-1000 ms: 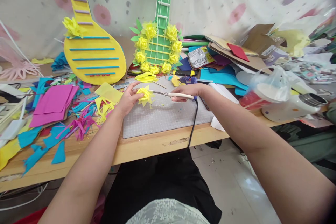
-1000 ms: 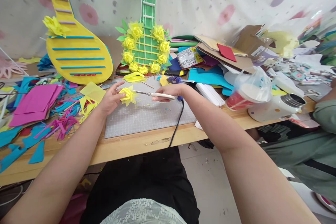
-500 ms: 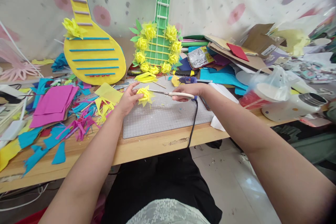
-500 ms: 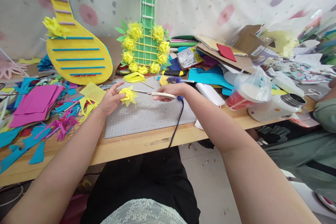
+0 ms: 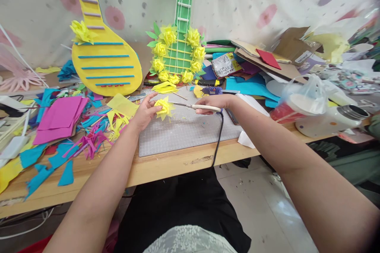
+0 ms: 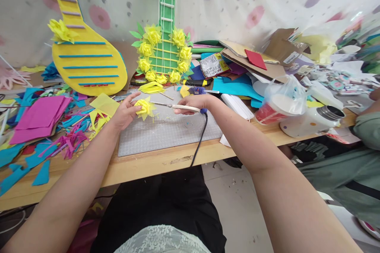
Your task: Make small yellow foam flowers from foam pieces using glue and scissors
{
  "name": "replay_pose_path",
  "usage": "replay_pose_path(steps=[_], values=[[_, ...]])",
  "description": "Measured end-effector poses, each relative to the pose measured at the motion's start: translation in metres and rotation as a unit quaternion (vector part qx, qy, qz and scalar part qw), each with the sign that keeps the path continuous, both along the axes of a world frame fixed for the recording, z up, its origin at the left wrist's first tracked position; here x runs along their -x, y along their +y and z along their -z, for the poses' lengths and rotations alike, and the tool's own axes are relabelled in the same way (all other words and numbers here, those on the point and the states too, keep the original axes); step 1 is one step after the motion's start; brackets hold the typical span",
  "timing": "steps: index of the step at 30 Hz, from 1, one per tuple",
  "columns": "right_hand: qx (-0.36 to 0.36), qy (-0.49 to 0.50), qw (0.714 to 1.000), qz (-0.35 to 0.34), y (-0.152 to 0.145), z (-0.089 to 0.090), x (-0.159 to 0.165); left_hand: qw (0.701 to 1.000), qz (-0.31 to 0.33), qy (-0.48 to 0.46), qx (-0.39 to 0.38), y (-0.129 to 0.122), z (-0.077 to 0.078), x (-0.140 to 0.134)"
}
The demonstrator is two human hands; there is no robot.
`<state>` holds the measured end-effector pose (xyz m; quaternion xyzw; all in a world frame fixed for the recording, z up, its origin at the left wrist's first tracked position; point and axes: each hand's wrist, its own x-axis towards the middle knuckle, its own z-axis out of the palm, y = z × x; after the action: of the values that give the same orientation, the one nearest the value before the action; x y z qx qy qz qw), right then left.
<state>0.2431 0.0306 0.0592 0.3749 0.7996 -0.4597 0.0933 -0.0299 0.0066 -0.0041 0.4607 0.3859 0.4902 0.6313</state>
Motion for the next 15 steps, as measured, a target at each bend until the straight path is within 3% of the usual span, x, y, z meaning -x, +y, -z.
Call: replay_pose_path(steps=[9,15], values=[[0.007,0.012,1.000,0.002,0.0010,0.0028,-0.0001,1.000,0.013,0.015,-0.020,0.0003,0.0007,0.0012],[0.016,0.014,0.999,0.042,0.0003,0.0049,-0.0004,1.000,0.003,0.002,-0.002,-0.0006,-0.0011,-0.0003]])
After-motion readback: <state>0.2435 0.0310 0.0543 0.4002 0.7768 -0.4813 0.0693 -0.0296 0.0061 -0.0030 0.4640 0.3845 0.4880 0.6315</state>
